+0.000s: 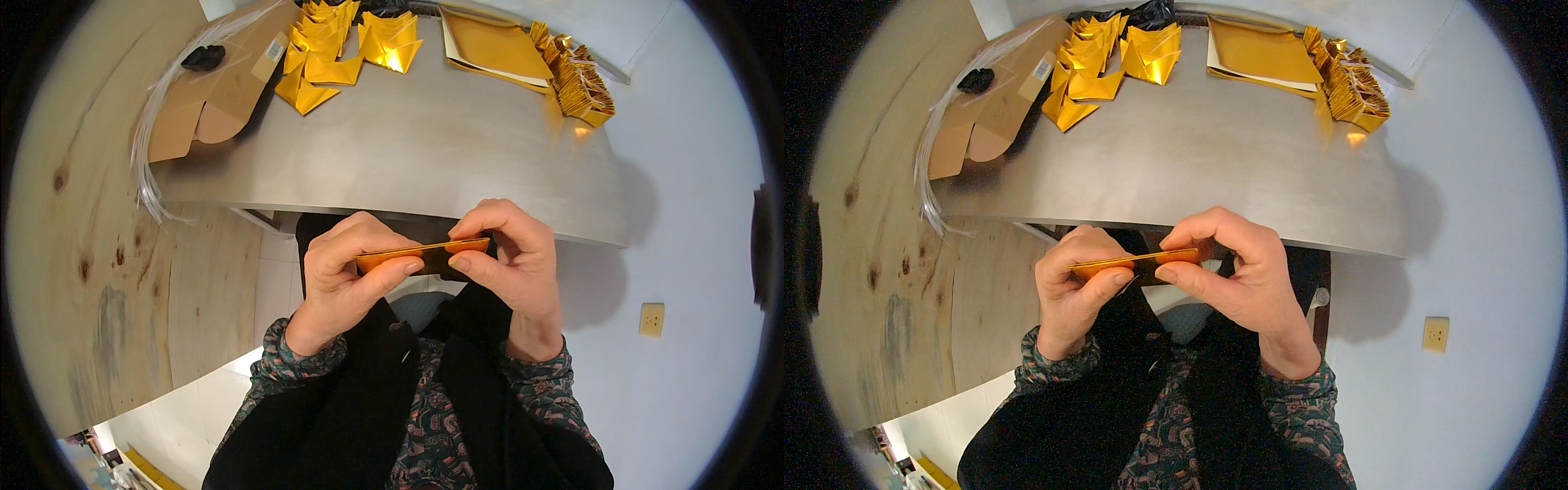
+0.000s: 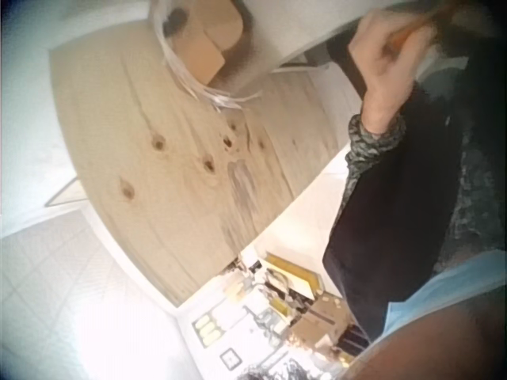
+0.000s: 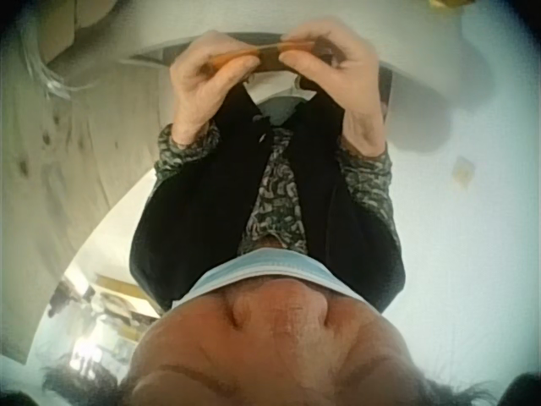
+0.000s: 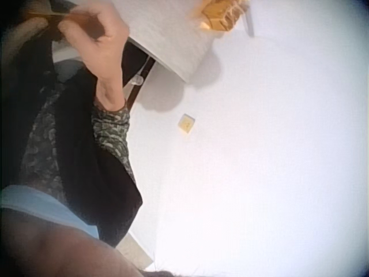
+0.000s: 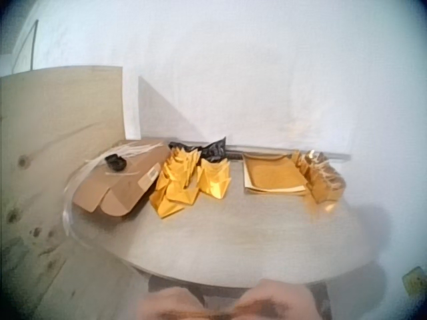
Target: The person folds multiple small gold pouches by hand on a metal table, creating triangular shapes and stacking them. The person handles the pouches one at a time, folding and arranging them into neat piles.
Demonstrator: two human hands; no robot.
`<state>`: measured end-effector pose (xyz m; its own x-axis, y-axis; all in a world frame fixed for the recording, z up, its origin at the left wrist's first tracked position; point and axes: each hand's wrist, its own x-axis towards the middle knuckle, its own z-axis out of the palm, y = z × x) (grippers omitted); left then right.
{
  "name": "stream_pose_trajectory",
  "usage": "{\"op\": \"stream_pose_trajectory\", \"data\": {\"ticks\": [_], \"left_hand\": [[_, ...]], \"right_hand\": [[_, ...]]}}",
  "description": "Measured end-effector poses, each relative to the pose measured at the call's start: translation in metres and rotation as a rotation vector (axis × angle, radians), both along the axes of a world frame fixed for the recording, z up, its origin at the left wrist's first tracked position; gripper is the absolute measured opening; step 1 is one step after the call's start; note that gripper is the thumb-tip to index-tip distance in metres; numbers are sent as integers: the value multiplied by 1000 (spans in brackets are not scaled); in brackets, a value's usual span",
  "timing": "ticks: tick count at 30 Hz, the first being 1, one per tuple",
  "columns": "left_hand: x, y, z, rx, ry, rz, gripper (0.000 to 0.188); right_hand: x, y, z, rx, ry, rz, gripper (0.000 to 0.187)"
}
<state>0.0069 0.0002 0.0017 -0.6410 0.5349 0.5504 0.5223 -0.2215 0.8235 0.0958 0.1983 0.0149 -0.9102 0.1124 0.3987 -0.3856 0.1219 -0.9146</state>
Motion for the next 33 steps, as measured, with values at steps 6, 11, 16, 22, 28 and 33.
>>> {"op": "stream_pose_trajectory", "data": {"ticks": [6,11,16,22,28,33], "left_hand": [[-5,-1,-6,87,87,14,17],[-15,-1,-4,6,373,88,34],[-3,3,-14,191,-260,128,68],[3,0,-12,248,-980,-283,48],[0,-1,-2,201,-755,-165,27],[-8,-1,3,3,-699,-162,23]], "right_hand": [[-4,5,-2,120,86,42,19],[-8,9,-4,293,247,-69,26],[-11,12,-7,367,366,-239,34],[-13,12,-7,593,395,-246,34],[-1,12,-12,-205,14,-206,7],[3,7,-21,-240,-222,149,31]]}}
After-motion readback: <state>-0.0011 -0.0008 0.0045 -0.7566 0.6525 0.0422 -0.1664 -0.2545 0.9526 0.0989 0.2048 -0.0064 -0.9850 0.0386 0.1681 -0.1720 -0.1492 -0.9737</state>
